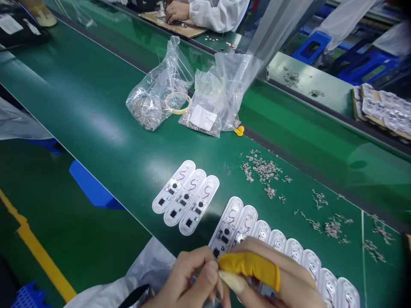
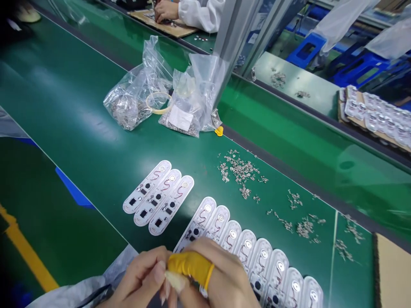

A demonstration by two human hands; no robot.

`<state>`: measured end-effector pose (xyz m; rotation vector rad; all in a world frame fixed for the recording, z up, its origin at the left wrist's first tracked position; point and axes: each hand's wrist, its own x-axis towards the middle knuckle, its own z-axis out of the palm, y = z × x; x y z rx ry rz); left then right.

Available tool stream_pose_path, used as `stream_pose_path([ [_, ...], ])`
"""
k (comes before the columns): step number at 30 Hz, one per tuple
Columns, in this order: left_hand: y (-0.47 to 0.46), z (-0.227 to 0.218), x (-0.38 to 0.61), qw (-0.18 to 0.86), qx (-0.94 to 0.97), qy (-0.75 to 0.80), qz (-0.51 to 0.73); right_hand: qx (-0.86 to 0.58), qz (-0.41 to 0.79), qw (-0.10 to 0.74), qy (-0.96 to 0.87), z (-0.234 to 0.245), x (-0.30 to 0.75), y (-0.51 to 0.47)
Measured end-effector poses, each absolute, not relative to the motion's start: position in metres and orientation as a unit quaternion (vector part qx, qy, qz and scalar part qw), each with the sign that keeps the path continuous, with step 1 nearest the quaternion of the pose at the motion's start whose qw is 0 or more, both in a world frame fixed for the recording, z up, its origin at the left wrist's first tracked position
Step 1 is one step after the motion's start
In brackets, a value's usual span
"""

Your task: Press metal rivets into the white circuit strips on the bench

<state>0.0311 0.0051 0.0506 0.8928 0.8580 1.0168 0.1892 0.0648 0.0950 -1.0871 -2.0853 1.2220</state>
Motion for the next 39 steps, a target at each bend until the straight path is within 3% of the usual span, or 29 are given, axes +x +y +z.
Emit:
stream_pose_path([
  [5,0.013,0.036,-0.005,0.207,0.726,0.523,0.395,-0.438,0.286,0.222,-0.823,0.064,0.161,0.113],
  [8,0.017,0.024,-0.018,0.075,0.794,0.515,0.314,-0.444,0.251,0.186,-0.840,0.051,0.153,0.126],
  [27,0.013,0.006,-0.017,0.117,0.787,0.522,0.306,-0.405,0.049,0.078,-0.910,0.065,0.144,0.123],
  [39,0.014,0.007,-0.020,0.112,0.795,0.510,0.307,-0.384,-0.006,0.050,-0.922,0.071,0.130,0.122],
])
